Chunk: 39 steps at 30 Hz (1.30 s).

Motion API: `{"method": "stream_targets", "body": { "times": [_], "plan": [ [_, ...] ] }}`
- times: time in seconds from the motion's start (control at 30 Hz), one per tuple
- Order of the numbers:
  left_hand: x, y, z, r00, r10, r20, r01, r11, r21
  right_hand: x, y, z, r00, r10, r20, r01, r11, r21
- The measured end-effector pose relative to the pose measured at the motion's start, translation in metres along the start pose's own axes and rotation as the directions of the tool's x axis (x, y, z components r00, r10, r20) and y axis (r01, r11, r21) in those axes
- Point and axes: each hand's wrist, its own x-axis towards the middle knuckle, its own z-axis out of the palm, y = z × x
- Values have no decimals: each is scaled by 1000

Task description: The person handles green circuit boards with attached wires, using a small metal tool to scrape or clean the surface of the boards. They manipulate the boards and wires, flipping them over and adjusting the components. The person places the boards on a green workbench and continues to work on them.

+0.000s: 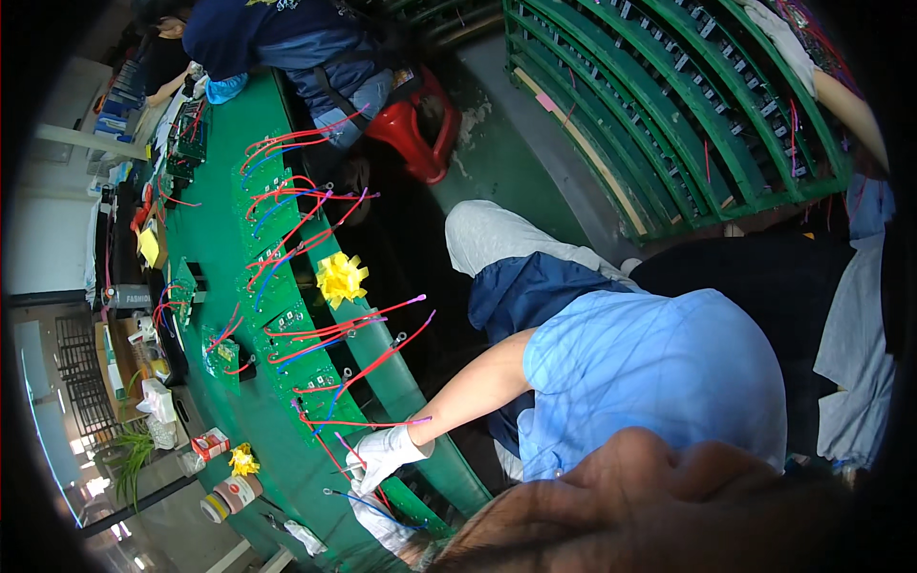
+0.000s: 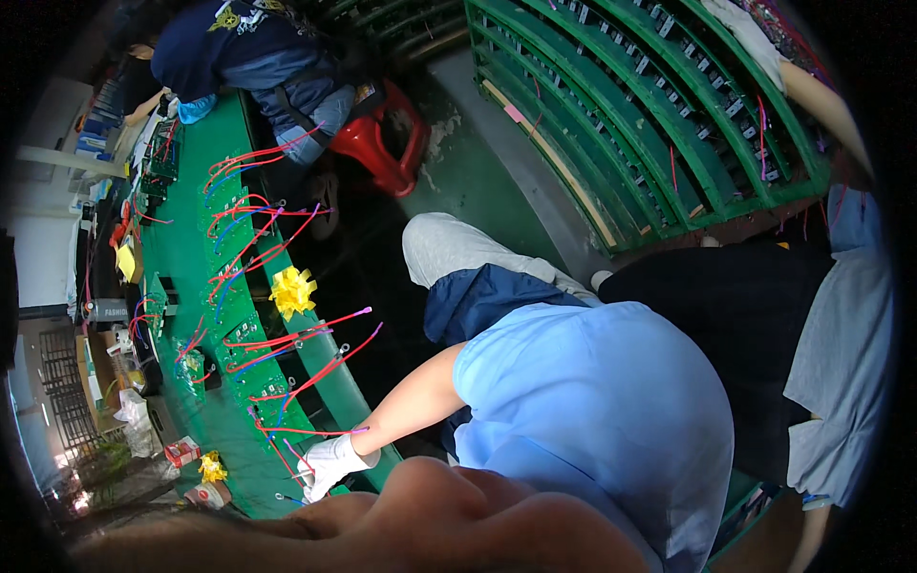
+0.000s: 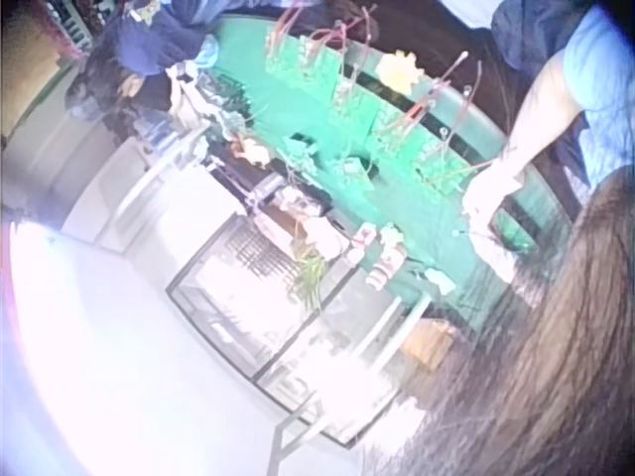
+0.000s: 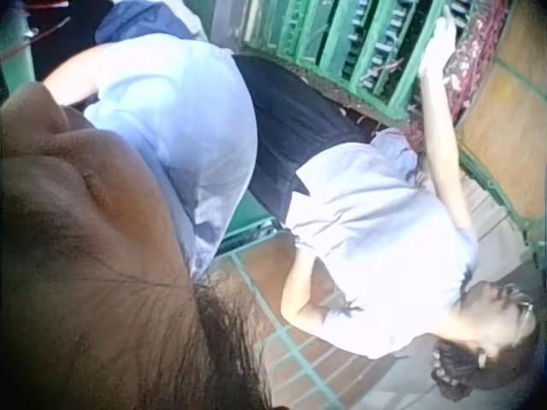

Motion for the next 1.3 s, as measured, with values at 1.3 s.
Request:
{"method": "stream_targets", "body": {
  "times": [1.3],
  "plan": [
    [-67,-28,-42,801,-224,-555,87,961,-262,10,-2,4,984,169,60,-164,983,-84]
  ]
}}
